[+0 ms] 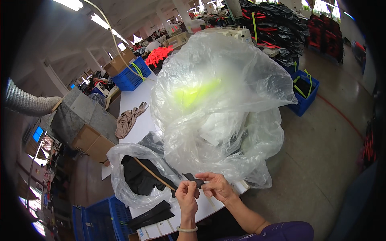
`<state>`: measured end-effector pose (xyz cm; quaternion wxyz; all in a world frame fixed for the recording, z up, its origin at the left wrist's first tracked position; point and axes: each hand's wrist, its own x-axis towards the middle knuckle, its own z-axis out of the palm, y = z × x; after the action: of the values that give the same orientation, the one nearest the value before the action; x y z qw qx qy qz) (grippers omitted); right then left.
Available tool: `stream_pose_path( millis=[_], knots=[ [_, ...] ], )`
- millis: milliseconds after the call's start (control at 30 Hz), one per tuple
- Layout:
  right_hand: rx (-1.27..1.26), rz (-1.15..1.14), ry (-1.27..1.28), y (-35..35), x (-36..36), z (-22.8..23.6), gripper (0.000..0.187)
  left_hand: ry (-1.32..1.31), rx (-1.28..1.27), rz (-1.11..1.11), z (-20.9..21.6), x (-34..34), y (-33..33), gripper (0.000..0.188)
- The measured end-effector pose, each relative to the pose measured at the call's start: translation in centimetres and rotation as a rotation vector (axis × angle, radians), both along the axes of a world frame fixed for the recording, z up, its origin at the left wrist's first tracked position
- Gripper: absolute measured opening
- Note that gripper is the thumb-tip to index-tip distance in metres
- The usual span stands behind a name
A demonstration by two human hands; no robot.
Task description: Assembling safety gear components by inserting foam padding into black fabric sleeves at a manufacturing workstation.
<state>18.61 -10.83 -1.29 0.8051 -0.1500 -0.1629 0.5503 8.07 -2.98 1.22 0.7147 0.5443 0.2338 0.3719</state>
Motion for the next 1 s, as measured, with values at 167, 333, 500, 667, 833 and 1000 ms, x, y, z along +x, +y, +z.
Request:
stream_pose_path(
  millis=[167, 333, 500, 667, 833, 1000],
  knots=[
    [-0.107, -0.108, -0.107, -0.2, -0.4, 0.3, 0.033, 0.009, 0.146, 0.033, 0.6, -0.1, 0.2, 0.017],
    [0.211, 0.245, 0.308, 0.5, -0.3, 0.1, 0.017, -0.104, -0.057, -0.108, 1.3, -0.6, -0.2, 0.017],
    [0.091, 0.105, 0.026, 1.2, 0.3, 0.4, 0.018, -0.109, -0.068, -0.126, 1.0, -1.6, 0.7, 0.013],
    [0.027, 0.007, -0.106, 1.6, 0.3, -0.4, 0.019, 0.021, 0.168, -0.061, 1.5, -2.2, 0.6, 0.015],
    [-0.038, -0.017, -0.045, 1.2, -0.2, -0.8, 0.014, 0.205, 0.379, -0.069, 1.5, -2.3, 0.6, 0.015],
    [-0.021, -0.004, 0.057, 1.2, -1.2, -1.0, 0.014, 0.478, 1.118, 0.178, 0.5, -2.7, 1.4, 0.008]
  ],
)
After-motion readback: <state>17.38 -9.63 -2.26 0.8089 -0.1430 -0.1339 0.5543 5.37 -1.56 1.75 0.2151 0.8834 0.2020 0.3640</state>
